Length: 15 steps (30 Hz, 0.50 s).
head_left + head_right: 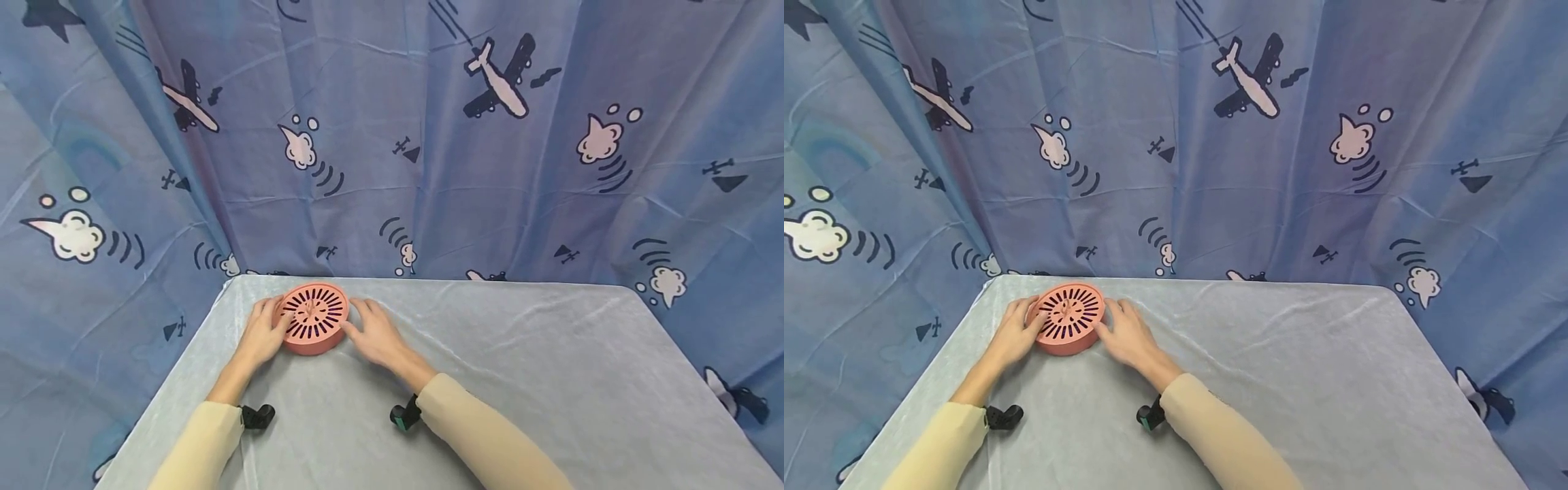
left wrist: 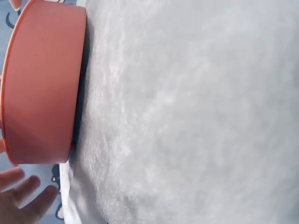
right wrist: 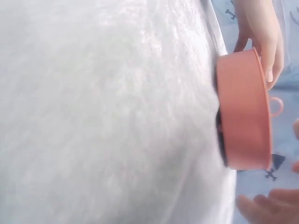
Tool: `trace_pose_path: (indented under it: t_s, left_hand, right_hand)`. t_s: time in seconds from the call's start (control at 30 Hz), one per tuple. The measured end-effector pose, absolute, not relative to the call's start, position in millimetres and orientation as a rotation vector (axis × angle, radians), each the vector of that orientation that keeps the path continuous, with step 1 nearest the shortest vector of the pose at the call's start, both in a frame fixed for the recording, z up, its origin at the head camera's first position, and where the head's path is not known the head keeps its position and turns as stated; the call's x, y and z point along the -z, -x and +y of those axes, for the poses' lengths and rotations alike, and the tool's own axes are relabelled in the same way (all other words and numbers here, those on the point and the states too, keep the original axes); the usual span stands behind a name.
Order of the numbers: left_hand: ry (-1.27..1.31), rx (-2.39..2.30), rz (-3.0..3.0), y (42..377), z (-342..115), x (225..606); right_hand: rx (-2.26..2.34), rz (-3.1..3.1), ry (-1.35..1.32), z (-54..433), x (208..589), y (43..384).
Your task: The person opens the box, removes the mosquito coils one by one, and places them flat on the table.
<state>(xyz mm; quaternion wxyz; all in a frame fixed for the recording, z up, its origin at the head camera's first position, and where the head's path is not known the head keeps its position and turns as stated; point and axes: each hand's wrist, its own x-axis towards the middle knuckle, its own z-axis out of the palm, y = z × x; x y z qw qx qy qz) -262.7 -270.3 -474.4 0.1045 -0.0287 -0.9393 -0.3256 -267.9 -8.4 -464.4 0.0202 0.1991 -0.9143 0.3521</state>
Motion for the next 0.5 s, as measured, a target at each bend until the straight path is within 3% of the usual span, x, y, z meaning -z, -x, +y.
trace_pose_path:
  t_s: [0.5]
  left_hand:
    - [-0.061,1.472,-2.758,276,-279,483]
  right_hand:
    - [-1.502,-2.756,-0.535,-35,489,289]
